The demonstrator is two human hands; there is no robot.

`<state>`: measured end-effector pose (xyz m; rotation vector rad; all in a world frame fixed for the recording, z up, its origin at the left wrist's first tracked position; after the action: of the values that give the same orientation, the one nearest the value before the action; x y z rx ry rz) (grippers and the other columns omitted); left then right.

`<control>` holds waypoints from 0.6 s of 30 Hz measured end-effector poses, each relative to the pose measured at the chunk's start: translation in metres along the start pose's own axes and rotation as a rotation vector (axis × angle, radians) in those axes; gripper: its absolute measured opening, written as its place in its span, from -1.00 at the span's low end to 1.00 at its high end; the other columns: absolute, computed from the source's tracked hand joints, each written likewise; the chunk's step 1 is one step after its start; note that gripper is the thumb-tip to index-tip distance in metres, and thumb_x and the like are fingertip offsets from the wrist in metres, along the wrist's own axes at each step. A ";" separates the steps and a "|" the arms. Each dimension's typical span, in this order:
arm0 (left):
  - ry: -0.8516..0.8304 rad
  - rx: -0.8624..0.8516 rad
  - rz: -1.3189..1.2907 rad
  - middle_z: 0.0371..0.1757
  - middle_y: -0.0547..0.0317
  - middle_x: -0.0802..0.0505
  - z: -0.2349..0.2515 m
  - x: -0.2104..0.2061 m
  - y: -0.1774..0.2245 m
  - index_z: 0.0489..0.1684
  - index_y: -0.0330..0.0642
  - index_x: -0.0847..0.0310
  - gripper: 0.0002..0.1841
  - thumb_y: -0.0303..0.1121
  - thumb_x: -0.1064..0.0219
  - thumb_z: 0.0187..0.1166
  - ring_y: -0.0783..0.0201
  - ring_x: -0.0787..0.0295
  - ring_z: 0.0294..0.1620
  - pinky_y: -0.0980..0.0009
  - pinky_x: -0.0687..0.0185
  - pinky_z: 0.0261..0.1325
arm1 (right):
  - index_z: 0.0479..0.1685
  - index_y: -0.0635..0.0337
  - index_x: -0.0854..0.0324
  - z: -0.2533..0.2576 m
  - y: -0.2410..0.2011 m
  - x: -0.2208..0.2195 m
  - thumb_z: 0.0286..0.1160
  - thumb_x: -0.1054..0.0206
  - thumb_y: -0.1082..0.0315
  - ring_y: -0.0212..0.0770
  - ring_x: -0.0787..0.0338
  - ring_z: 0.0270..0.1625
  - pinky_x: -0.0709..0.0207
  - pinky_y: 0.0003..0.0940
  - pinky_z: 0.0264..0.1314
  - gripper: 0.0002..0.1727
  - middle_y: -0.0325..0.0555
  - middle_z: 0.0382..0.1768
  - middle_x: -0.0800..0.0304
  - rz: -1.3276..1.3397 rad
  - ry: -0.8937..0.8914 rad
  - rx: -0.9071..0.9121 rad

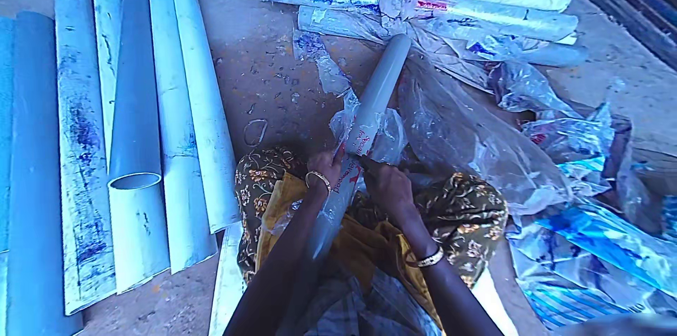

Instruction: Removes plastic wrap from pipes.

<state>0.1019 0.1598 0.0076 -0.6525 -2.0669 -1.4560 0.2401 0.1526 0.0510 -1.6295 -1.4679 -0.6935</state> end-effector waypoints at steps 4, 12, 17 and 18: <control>-0.002 0.028 -0.010 -0.06 -0.37 -0.85 0.001 0.001 0.000 -0.06 -0.50 -0.78 -0.58 -0.29 -0.07 0.86 -0.25 -0.77 0.18 -0.15 -0.47 0.36 | 0.66 0.00 -0.48 -0.003 -0.011 -0.001 0.85 0.00 0.25 0.23 -0.72 0.39 -0.44 0.18 0.40 -0.52 0.23 0.31 -0.76 -0.098 -0.058 -0.027; -0.074 0.012 0.083 -0.05 -0.35 -0.85 0.008 0.008 -0.001 -0.06 -0.48 -0.76 -0.58 -0.26 -0.07 0.87 -0.26 -0.76 0.18 -0.20 -0.47 0.33 | 0.82 -0.17 -0.27 -0.038 -0.019 -0.029 0.81 -0.01 0.32 0.29 -0.79 0.25 -0.58 0.17 0.22 -0.41 0.28 0.27 -0.74 -0.177 -0.123 0.010; -0.066 0.008 0.090 -0.08 -0.33 -0.85 0.012 0.009 -0.006 -0.08 -0.45 -0.76 -0.57 -0.22 -0.08 0.87 -0.26 -0.76 0.16 -0.22 -0.48 0.31 | 0.83 -0.18 -0.26 -0.061 -0.019 -0.040 0.85 0.01 0.27 0.34 -0.78 0.25 -0.56 0.22 0.23 -0.43 0.32 0.20 -0.78 -0.183 -0.205 0.046; -0.068 0.008 0.084 -0.08 -0.33 -0.85 0.013 0.010 -0.006 -0.08 -0.45 -0.76 -0.57 -0.21 -0.08 0.87 -0.26 -0.76 0.16 -0.22 -0.48 0.31 | 0.81 -0.20 -0.30 -0.064 -0.017 -0.040 0.85 0.00 0.26 0.34 -0.79 0.22 -0.56 0.23 0.21 -0.44 0.31 0.17 -0.79 -0.167 -0.194 0.062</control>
<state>0.0891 0.1713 0.0065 -0.7859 -2.0692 -1.3958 0.2241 0.0769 0.0540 -1.5744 -1.7629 -0.5871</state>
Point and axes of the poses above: each hand's wrist, its own z-axis towards the middle knuckle, its own x-axis out of the back of the hand, y = z × x, the point moved 5 cm from there along z, towards the middle knuckle
